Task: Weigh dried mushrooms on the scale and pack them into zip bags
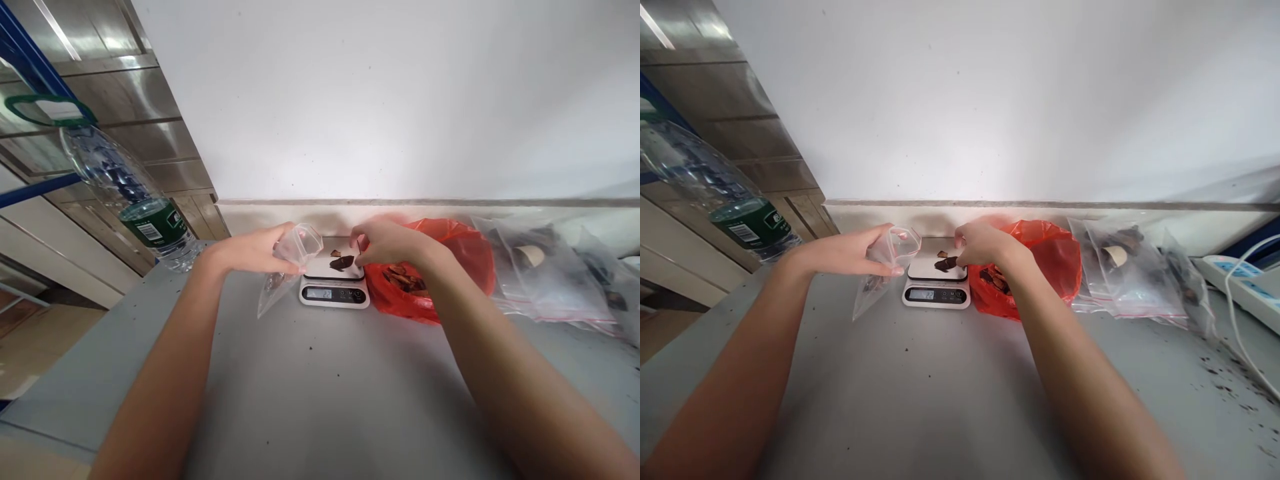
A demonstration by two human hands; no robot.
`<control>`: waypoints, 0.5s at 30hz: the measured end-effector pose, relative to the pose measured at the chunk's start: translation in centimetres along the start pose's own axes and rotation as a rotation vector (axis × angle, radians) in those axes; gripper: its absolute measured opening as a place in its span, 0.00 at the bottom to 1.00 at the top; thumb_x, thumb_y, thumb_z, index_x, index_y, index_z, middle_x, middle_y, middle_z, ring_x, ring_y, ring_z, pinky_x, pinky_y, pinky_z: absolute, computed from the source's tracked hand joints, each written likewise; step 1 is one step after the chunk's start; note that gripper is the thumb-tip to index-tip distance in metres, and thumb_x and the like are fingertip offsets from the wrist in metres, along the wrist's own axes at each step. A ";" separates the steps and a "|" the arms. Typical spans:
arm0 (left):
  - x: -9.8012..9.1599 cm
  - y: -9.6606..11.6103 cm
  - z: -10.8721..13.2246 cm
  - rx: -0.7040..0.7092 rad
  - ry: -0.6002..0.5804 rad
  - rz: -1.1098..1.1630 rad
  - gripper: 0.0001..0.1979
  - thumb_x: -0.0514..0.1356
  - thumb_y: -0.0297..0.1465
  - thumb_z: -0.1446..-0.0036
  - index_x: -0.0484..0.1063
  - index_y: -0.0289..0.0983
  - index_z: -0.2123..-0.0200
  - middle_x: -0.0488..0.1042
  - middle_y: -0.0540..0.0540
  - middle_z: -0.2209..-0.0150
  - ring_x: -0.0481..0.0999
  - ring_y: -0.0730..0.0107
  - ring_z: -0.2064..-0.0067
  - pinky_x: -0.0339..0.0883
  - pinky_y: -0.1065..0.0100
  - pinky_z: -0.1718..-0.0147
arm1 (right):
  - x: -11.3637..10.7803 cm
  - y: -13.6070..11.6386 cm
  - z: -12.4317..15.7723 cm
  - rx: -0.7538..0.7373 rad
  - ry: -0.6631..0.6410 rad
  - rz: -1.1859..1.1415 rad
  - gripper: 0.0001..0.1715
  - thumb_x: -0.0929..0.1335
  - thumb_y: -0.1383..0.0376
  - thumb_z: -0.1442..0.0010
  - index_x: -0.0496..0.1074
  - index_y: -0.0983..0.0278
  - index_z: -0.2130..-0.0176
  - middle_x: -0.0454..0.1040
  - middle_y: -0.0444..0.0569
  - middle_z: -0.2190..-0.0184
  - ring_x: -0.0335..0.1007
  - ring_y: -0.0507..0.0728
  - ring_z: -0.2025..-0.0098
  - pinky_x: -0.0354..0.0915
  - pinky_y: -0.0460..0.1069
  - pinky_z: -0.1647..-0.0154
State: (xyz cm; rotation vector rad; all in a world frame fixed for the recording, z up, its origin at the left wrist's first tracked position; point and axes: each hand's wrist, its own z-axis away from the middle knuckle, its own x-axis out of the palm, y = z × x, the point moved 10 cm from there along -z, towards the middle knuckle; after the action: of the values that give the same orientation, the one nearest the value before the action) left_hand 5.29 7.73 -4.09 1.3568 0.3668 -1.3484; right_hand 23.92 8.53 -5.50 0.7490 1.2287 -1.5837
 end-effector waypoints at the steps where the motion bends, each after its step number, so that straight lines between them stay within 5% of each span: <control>1: 0.0 0.1 -0.1 0.006 0.003 -0.008 0.42 0.64 0.51 0.43 0.61 0.44 0.29 0.80 0.44 0.41 0.81 0.53 0.47 0.70 0.66 0.54 | 0.1 -0.1 -0.1 0.001 0.003 0.006 0.17 0.74 0.75 0.47 0.73 0.60 0.59 0.80 0.51 0.53 0.78 0.61 0.57 0.67 0.49 0.66; 5: 0.4 -0.3 -0.3 -0.020 -0.013 -0.021 0.45 0.65 0.52 0.44 0.59 0.44 0.27 0.81 0.44 0.42 0.83 0.53 0.51 0.70 0.66 0.56 | 0.8 -0.1 -0.9 -0.034 0.014 -0.018 0.14 0.73 0.75 0.46 0.69 0.60 0.65 0.79 0.48 0.61 0.75 0.57 0.63 0.63 0.48 0.70; 11: 0.5 -0.3 -0.5 -0.008 -0.012 -0.047 0.45 0.65 0.54 0.44 0.61 0.44 0.28 0.79 0.43 0.40 0.81 0.51 0.47 0.69 0.65 0.53 | 1.3 -0.7 -1.9 -0.109 -0.011 -0.135 0.09 0.73 0.60 0.36 0.72 0.61 0.59 0.82 0.51 0.59 0.79 0.59 0.60 0.68 0.50 0.61; 15: 0.4 -0.6 -0.5 -0.035 -0.013 -0.062 0.45 0.65 0.55 0.45 0.61 0.44 0.29 0.81 0.44 0.43 0.81 0.49 0.47 0.69 0.64 0.53 | 1.9 -1.6 -1.9 -0.118 -0.036 -0.126 0.18 0.73 0.52 0.34 0.73 0.62 0.53 0.83 0.54 0.55 0.80 0.61 0.55 0.69 0.50 0.58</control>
State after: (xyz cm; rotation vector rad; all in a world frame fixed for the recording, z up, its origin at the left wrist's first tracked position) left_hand 5.17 8.12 -4.87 1.3163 0.4251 -1.3944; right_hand 21.60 9.75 -7.20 0.5753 1.3525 -1.6036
